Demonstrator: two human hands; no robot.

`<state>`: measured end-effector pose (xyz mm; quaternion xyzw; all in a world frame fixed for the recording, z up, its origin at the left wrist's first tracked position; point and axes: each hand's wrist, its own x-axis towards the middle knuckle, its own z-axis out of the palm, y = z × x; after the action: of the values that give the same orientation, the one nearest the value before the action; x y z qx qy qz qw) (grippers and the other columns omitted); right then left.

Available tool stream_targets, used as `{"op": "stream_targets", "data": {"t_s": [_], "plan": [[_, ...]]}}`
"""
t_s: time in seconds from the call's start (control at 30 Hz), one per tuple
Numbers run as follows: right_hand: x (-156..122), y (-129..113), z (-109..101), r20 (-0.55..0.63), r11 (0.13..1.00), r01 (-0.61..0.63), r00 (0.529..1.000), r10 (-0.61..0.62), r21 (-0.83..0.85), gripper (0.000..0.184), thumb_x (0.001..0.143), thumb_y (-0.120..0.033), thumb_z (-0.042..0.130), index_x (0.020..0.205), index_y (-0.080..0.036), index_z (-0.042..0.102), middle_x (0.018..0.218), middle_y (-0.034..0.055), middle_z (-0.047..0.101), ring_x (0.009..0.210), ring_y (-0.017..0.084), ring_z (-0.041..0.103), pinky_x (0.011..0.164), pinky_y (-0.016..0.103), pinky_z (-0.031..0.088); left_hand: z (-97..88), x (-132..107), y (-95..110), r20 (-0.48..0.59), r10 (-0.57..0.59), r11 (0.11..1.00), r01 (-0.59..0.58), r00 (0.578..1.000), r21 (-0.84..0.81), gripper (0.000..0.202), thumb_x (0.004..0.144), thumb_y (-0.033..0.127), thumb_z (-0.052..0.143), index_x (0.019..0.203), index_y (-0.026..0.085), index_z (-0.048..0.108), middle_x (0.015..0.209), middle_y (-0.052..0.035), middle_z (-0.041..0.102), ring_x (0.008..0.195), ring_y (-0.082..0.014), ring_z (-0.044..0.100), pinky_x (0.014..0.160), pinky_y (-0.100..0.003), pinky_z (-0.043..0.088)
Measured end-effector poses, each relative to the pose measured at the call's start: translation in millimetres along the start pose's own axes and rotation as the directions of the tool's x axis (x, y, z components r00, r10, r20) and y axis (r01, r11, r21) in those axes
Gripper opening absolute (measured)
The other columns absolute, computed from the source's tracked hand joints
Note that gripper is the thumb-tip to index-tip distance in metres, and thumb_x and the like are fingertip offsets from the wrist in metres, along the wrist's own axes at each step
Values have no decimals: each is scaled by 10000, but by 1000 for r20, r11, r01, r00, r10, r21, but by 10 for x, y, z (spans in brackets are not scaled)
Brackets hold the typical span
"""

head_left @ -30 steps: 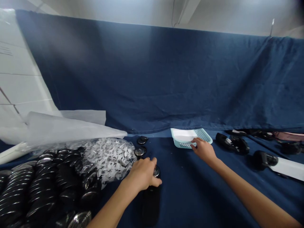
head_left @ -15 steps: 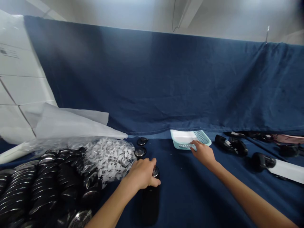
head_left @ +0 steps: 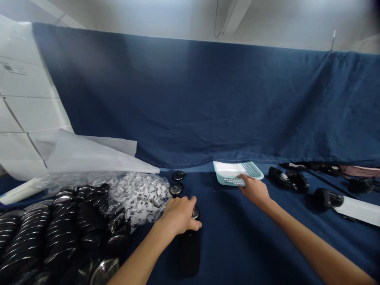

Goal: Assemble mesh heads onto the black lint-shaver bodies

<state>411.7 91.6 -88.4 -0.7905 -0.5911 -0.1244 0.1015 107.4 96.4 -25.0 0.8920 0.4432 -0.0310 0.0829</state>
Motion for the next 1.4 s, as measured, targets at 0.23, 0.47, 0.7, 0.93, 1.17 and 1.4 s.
{"op": "stream_targets", "data": {"t_s": [0.23, 0.47, 0.7, 0.93, 1.17, 1.4], "plan": [[-48, -11, -20, 25, 1000, 10, 1000, -10, -9, 410, 863, -274, 521, 1273, -254, 511, 1235, 79, 634, 892, 265, 676, 663, 309, 463, 21, -1, -1, -15, -4, 1000, 4, 1000, 9, 490, 643, 512, 675, 1022, 208, 608, 973, -121, 671, 918, -373, 648, 781, -455, 471], [-56, -22, -52, 45, 1000, 19, 999, -18, -22, 435, 855, -289, 539, 1287, -254, 492, 1233, 84, 634, 891, 286, 678, 669, 329, 473, 21, -10, 9, -20, 3, 1000, -2, 1000, 30, 465, 658, 501, 656, 1014, 208, 598, 982, -121, 672, 922, -372, 649, 781, -456, 475], [-60, -84, -84, 53, 999, 0, 999, 2, -39, 424, 854, -300, 545, 1269, -227, 496, 1190, 122, 647, 903, 292, 677, 696, 344, 475, 8, -24, 22, -16, 5, 999, -4, 1000, 35, 454, 664, 501, 655, 1001, 203, 594, 961, -114, 667, 901, -360, 649, 780, -452, 475], [-84, -116, -85, 53, 999, -8, 999, 10, -39, 420, 870, -294, 532, 1281, -215, 493, 1196, 131, 641, 872, 294, 681, 678, 350, 478, -12, -38, 21, -20, 6, 999, -6, 1000, 31, 458, 659, 508, 657, 1000, 209, 598, 970, -114, 676, 904, -356, 650, 770, -432, 476], [-103, -110, -74, 55, 1000, 8, 998, -7, -18, 425, 854, -204, 500, 1278, -206, 513, 1174, 129, 655, 892, 296, 679, 703, 353, 478, -5, -47, 27, -26, 3, 1000, -2, 1000, 24, 477, 657, 498, 660, 1019, 194, 600, 991, -129, 675, 906, -355, 655, 778, -431, 477], [-114, -105, -125, 42, 992, 6, 999, -11, 124, 459, 804, -177, 515, 1260, -202, 561, 1271, 126, 610, 905, 299, 665, 748, 382, 480, 5, -60, 28, -37, 4, 1000, -3, 999, 25, 497, 652, 488, 672, 1035, 179, 600, 998, -144, 673, 931, -375, 652, 791, -452, 477]]}}
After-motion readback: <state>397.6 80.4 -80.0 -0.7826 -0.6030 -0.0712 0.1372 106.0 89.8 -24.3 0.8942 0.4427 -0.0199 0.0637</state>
